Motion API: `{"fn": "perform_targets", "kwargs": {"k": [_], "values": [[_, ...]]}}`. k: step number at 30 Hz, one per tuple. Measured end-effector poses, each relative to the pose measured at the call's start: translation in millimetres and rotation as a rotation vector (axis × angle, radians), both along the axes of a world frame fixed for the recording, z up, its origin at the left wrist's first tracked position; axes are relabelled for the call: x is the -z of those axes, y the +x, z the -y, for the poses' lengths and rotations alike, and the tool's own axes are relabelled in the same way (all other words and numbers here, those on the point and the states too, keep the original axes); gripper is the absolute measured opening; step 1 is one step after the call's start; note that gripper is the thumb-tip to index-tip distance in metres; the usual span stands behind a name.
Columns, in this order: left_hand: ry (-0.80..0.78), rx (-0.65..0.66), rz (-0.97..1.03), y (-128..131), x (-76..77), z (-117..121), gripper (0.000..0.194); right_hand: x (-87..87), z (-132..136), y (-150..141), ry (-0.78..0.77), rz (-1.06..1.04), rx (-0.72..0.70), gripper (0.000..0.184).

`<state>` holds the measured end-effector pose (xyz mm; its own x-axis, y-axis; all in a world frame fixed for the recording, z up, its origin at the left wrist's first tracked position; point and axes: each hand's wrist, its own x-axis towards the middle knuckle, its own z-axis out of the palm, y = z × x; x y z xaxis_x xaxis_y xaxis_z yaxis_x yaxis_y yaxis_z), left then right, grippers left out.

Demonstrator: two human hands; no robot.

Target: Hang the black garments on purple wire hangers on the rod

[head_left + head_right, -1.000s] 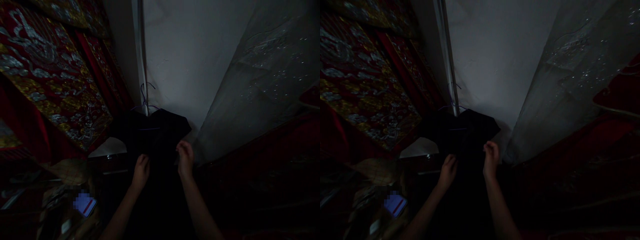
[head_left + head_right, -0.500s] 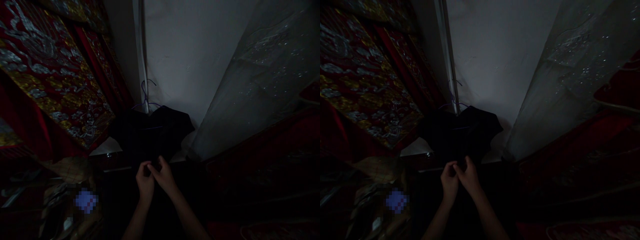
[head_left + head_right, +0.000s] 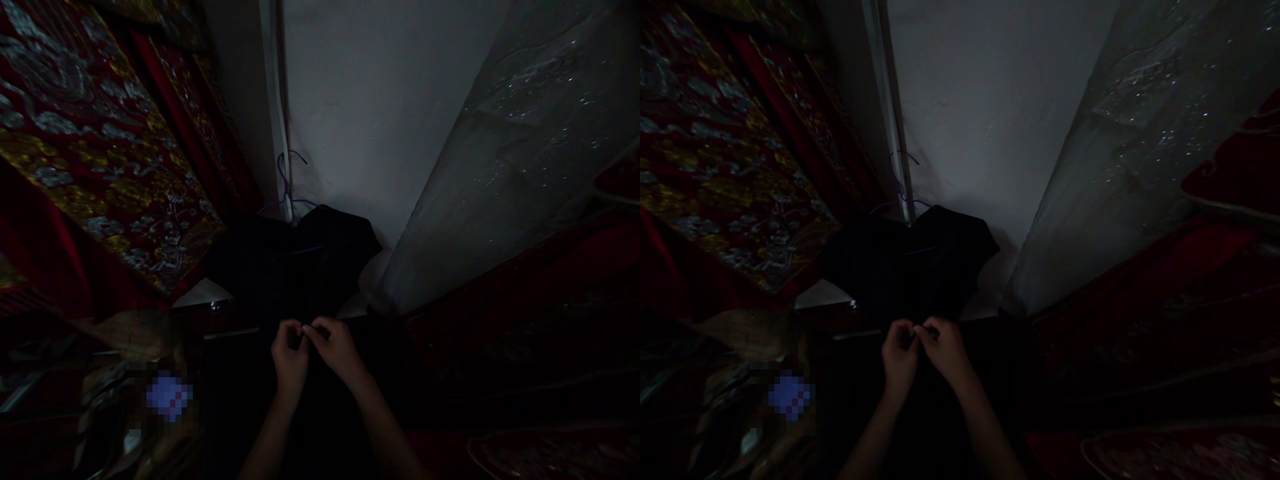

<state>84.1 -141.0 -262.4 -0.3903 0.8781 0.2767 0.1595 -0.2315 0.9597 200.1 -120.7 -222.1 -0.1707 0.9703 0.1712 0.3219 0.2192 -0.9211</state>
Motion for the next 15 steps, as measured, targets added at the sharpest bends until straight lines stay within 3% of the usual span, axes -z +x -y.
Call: {"fn": "perform_targets", "kwargs": {"k": [6,10,13,15], "values": [[-0.027,0.074,-0.002,-1,-3.5,1,0.01,-3.5,-2,6,0.062,0.041,0.03,0.027],[-0.041,0.143,0.028,-5,-6.4,-2,0.012,-3.4,-6,5,-0.204,-0.175,-0.031,0.034],[-0.062,0.154,0.046,-9,-7.1,-7,0.013,-21.0,-20,2,-0.39,-0.324,-0.086,0.032],[-0.078,0.146,0.038,-11,-4.5,-12,0.015,-45.8,-40,0,-0.372,-0.401,-0.071,0.031]]}}
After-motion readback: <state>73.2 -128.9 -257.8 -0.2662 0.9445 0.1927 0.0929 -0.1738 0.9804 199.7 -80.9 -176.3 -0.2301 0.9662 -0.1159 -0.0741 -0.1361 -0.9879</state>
